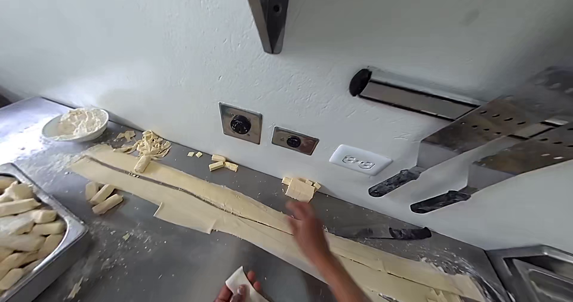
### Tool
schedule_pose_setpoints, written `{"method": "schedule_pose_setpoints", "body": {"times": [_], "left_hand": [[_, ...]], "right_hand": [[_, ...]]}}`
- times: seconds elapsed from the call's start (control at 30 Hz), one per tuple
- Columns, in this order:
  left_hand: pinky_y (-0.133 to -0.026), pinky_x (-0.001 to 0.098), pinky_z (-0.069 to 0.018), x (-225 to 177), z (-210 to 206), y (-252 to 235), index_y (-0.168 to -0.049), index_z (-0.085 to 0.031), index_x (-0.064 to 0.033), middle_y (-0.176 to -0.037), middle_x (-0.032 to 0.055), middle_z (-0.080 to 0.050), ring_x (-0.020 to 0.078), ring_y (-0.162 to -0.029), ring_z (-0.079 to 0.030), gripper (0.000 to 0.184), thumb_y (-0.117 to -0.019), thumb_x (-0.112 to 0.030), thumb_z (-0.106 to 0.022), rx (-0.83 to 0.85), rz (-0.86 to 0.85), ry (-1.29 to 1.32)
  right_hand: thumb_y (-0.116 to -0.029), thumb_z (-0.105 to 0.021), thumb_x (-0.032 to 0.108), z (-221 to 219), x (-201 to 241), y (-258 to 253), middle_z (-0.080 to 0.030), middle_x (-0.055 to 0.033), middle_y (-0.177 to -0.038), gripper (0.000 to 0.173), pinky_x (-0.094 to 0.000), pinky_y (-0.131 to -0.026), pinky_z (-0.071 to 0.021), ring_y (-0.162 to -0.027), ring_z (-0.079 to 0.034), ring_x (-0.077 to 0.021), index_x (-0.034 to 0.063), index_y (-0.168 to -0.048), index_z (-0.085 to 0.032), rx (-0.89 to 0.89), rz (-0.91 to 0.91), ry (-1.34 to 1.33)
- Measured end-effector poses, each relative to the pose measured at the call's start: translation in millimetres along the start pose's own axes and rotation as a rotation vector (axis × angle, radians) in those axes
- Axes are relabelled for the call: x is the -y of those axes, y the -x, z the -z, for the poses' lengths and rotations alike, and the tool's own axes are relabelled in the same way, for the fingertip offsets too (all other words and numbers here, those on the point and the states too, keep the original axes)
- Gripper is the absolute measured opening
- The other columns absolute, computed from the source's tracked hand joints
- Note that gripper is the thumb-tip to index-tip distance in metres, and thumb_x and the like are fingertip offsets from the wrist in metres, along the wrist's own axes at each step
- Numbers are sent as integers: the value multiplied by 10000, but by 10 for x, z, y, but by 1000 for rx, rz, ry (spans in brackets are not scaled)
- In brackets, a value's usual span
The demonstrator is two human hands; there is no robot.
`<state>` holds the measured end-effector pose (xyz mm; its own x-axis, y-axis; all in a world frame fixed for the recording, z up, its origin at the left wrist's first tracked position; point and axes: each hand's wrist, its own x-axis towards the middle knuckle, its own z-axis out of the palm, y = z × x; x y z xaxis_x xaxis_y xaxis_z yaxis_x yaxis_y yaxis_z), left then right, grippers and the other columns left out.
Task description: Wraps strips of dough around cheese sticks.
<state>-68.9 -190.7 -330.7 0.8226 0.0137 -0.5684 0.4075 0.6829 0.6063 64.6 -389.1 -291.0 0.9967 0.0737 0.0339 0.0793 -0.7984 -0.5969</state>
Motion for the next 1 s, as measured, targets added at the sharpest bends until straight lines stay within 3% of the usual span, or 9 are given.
{"method": "schedule_pose_setpoints", "body": {"times": [0.07, 0.17, 0.33, 0.43, 0.5, 0.67, 0.83, 0.9, 1.0], "left_hand": [[-826, 353, -636, -28, 32, -19, -1300, -469, -9, -1166, 92, -736, 196, -914, -763, 273, -1046, 58, -395, -32, 0, 37], [-720, 313, -641, -85, 44, -52, -1366, -404, -23, -1205, 83, -716, 166, -809, -761, 381, -1014, 117, -369, -86, 17, 45], [-671, 302, -636, -207, 134, -122, -1217, -513, -48, -1009, 68, -761, 162, -747, -755, 212, -1089, -34, -344, -167, 61, 66], [-706, 311, -633, -234, 87, -178, -1154, -510, -42, -916, 61, -749, 166, -776, -751, 161, -1102, -86, -365, -206, 18, 88], [-757, 309, -627, -251, 110, -200, -1199, -480, -18, -980, 77, -740, 162, -845, -748, 145, -1091, -67, -397, -220, -17, 96], [-819, 321, -613, -316, 234, -275, -1316, -458, 36, -1138, 128, -723, 186, -958, -741, 265, -1052, 38, -440, -249, -89, 104], [-815, 329, -611, -302, 266, -261, -1281, -491, 64, -1101, 138, -730, 190, -936, -740, 241, -1044, 53, -448, -261, -123, 28], [-818, 328, -609, -277, 256, -227, -1275, -500, 72, -1083, 146, -734, 191, -924, -742, 229, -1060, 20, -438, -263, -121, -21], [-831, 325, -600, -275, 305, -202, -1280, -494, 94, -1086, 161, -731, 188, -933, -736, 239, -1067, 6, -431, -260, -187, -152]], "right_hand": [[-996, -602, 79, 73, -439, -259, -560, -331, -1352, 411, -534, -1049, -494, -1237, -582, -463, -70, -1379, -591, -197, -80, 64], [-944, -658, -3, -128, -793, -384, -618, -308, -1271, 390, -527, -938, -560, -1099, -661, -439, -70, -1328, -637, -360, -32, 68], [-888, -717, -22, -428, -903, -361, -687, -304, -1094, 221, -506, -801, -608, -909, -722, -419, -102, -1094, -719, -549, 82, 40], [-880, -741, 21, -331, -739, -370, -635, -331, -1163, 283, -542, -827, -580, -939, -694, -445, -118, -1113, -660, -400, -86, 37], [-874, -772, 51, -245, -654, -330, -603, -350, -1226, 328, -602, -898, -543, -1047, -654, -487, -125, -1121, -649, -289, -155, -12], [-927, -738, 68, -108, -416, 255, -643, -302, -1152, 357, -519, -903, -565, -1012, -680, -386, -126, -1193, -599, -402, -83, -244], [-881, -669, 18, -781, 444, 1241, -701, -192, -1053, 323, -396, -838, -609, -935, -706, -277, -10, -1196, -736, -129, 157, -305], [-818, -666, -38, -1080, 608, 1362, -689, -180, -1001, 403, -378, -817, -599, -905, -688, -285, 11, -1210, -747, -128, 202, -281], [-843, -663, -18, -1307, 612, 1360, -710, -197, -991, 474, -413, -821, -597, -907, -701, -354, -52, -1316, -663, -131, 239, -153]]}}
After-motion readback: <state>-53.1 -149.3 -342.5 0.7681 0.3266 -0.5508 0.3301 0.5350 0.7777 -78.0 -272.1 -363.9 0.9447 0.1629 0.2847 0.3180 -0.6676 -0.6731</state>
